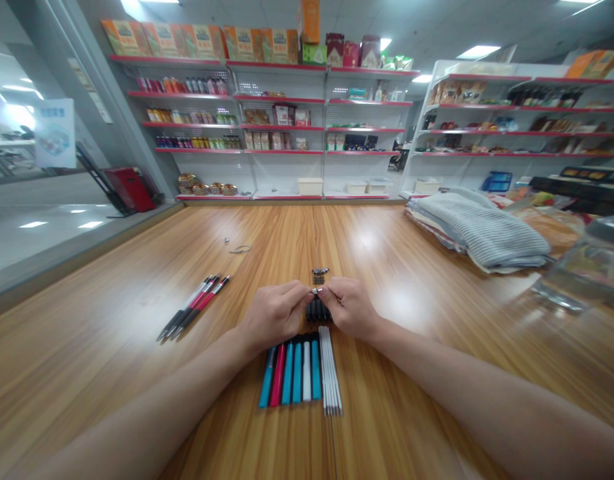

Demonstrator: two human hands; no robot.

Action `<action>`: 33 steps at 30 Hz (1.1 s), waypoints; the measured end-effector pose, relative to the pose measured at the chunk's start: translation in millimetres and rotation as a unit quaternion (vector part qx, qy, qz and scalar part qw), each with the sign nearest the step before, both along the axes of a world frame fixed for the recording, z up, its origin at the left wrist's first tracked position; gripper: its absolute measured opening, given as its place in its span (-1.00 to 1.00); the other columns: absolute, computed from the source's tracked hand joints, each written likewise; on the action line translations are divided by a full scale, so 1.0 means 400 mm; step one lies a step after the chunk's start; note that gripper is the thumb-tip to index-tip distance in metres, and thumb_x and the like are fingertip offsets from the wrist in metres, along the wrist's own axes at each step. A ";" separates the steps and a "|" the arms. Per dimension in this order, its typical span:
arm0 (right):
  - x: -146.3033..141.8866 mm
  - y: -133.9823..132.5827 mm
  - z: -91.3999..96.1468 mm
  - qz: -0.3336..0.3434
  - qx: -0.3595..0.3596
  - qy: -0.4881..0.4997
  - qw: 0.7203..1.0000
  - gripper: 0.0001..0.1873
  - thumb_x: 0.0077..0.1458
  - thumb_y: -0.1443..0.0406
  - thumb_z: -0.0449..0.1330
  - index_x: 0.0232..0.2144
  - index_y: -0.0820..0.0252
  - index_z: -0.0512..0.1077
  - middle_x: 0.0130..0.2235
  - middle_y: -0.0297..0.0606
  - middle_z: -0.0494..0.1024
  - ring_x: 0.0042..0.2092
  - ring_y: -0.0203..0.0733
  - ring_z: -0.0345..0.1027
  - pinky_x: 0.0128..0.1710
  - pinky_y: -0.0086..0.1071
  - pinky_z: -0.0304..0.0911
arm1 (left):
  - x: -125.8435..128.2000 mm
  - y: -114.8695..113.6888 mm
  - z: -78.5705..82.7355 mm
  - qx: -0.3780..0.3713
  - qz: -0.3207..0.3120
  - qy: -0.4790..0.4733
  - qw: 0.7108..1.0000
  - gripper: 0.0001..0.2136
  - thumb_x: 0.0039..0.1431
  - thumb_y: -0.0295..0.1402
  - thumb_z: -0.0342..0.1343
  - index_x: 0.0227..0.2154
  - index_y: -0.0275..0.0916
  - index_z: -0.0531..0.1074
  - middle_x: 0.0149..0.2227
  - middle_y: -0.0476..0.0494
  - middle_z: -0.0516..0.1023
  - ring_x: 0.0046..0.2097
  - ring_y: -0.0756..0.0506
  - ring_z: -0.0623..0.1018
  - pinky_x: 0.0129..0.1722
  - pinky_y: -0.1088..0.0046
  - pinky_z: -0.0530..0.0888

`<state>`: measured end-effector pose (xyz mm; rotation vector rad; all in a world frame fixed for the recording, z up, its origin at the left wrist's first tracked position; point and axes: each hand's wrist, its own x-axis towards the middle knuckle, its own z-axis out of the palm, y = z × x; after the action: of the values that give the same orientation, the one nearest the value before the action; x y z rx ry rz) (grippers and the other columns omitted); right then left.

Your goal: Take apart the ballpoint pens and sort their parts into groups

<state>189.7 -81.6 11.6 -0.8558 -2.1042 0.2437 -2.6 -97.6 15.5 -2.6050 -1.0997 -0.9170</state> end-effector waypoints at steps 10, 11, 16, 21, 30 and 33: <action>0.001 0.000 -0.003 -0.021 0.004 0.012 1.000 -0.57 0.27 0.22 -0.07 -0.64 0.22 0.17 -0.58 -0.33 0.21 -0.50 -0.33 0.09 -0.47 -0.39 -0.04 | -0.001 0.007 -0.008 -0.010 -0.017 -0.055 0.998 -0.85 0.28 -0.38 -0.08 -0.23 -0.25 0.39 -0.40 -0.08 0.46 -0.39 0.01 0.42 -0.41 0.51 0.26; 0.001 0.000 -0.004 -0.023 -0.005 0.014 1.000 -0.57 0.27 0.22 -0.08 -0.63 0.22 0.18 -0.57 -0.33 0.22 -0.50 -0.34 0.09 -0.47 -0.39 -0.04 | -0.003 0.008 -0.009 0.001 -0.013 -0.049 0.999 -0.84 0.28 -0.38 -0.08 -0.20 -0.24 0.38 -0.37 -0.09 0.47 -0.37 0.00 0.43 -0.40 0.51 0.27; -0.001 0.001 -0.007 -0.007 0.004 -0.004 1.000 -0.58 0.27 0.22 -0.08 -0.61 0.23 0.22 -0.56 -0.31 0.25 -0.47 -0.32 0.12 -0.45 -0.40 0.00 | -0.002 0.007 -0.008 0.015 0.031 -0.031 0.999 -0.79 0.29 -0.38 -0.13 -0.43 -0.26 0.33 -0.51 -0.06 0.40 -0.48 0.00 0.39 -0.47 0.49 0.21; 0.000 0.006 -0.006 0.005 0.043 -0.001 0.999 -0.63 0.24 0.23 -0.03 -0.59 0.23 0.25 -0.53 -0.29 0.28 -0.42 -0.29 0.16 -0.40 -0.39 0.04 | -0.001 0.003 -0.006 0.002 0.046 -0.036 0.998 -0.75 0.30 -0.37 -0.15 -0.50 -0.25 0.27 -0.60 -0.01 0.33 -0.56 0.02 0.34 -0.53 0.49 0.17; -0.005 0.005 -0.010 -0.012 -0.020 0.025 0.999 -0.56 0.28 0.21 -0.09 -0.63 0.22 0.17 -0.57 -0.33 0.23 -0.50 -0.34 0.09 -0.48 -0.40 -0.02 | 0.004 0.002 -0.001 0.029 0.063 -0.012 0.998 -0.82 0.29 -0.37 -0.12 -0.35 -0.25 0.36 -0.45 -0.09 0.48 -0.43 -0.03 0.46 -0.48 0.48 0.23; -0.007 0.005 -0.013 -0.003 0.023 -0.001 1.000 -0.59 0.26 0.22 -0.05 -0.62 0.21 0.18 -0.55 -0.32 0.24 -0.45 -0.31 0.12 -0.44 -0.39 0.02 | 0.002 0.000 -0.002 -0.001 0.075 -0.028 0.997 -0.77 0.28 -0.38 -0.14 -0.47 -0.25 0.32 -0.56 -0.05 0.40 -0.52 -0.02 0.42 -0.52 0.47 0.20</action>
<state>187.0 -79.6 6.4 -0.8350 -2.1004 0.1923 -1.7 -97.4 14.6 -2.4724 -1.2901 -0.9612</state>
